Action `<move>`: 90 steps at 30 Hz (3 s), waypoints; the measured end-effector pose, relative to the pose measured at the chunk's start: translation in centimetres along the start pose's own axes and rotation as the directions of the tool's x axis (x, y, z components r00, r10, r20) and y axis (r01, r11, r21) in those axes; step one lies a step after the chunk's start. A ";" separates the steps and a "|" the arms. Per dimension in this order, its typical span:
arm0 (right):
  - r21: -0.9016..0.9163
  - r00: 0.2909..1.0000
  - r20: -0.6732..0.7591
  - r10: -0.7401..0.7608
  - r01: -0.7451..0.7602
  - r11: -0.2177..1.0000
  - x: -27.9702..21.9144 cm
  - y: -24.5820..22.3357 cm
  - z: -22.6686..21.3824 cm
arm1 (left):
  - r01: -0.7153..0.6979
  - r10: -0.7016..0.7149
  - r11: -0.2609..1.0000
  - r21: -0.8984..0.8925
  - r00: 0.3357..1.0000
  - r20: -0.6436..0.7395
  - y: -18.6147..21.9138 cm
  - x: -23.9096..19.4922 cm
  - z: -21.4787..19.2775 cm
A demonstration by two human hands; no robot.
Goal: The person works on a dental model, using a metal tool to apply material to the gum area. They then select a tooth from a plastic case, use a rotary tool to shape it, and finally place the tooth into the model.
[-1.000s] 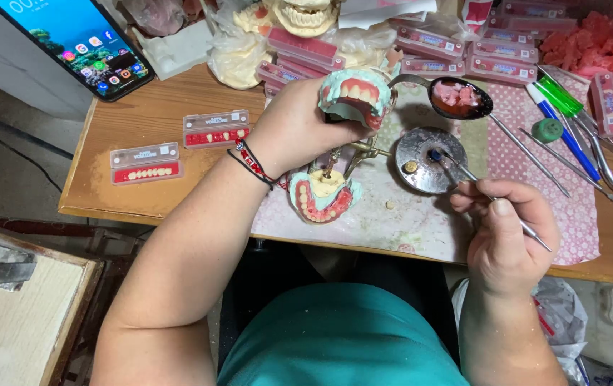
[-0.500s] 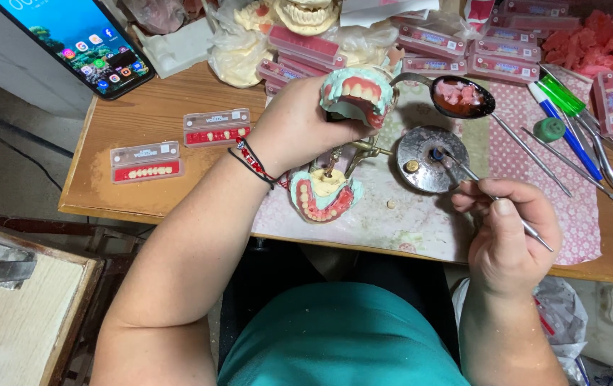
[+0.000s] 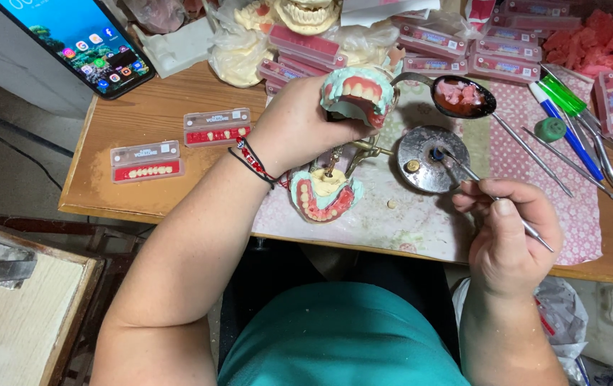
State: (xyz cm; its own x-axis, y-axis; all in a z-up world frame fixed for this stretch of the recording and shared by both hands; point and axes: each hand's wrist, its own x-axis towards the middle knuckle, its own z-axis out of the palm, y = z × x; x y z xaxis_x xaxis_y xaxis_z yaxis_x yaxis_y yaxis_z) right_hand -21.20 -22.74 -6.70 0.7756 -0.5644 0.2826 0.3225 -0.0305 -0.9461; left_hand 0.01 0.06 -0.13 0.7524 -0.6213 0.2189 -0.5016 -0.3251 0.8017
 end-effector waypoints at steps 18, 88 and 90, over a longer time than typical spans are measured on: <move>-0.219 0.469 0.770 -0.432 0.831 0.511 -3.2 -1.1 4.7 | -0.072 0.073 0.997 0.016 0.997 -0.011 -0.3 0.0 -0.1; -0.235 0.599 0.768 -0.227 0.593 0.771 -2.0 -2.9 3.8 | -0.076 0.076 0.997 0.007 0.996 -0.048 -0.5 0.0 0.2; -0.230 0.603 0.766 -0.221 0.579 0.782 -2.0 -2.8 3.7 | -0.112 0.112 0.994 0.010 0.992 -0.051 -0.5 0.0 0.2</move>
State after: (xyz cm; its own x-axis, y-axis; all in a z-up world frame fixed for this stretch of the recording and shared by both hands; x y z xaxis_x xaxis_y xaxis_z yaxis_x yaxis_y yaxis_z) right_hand -21.64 -18.44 -4.03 0.8121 0.2984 0.5014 0.5768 -0.5404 -0.6127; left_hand 0.19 0.05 -0.65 0.7122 -0.6164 0.3359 -0.5872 -0.2609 0.7662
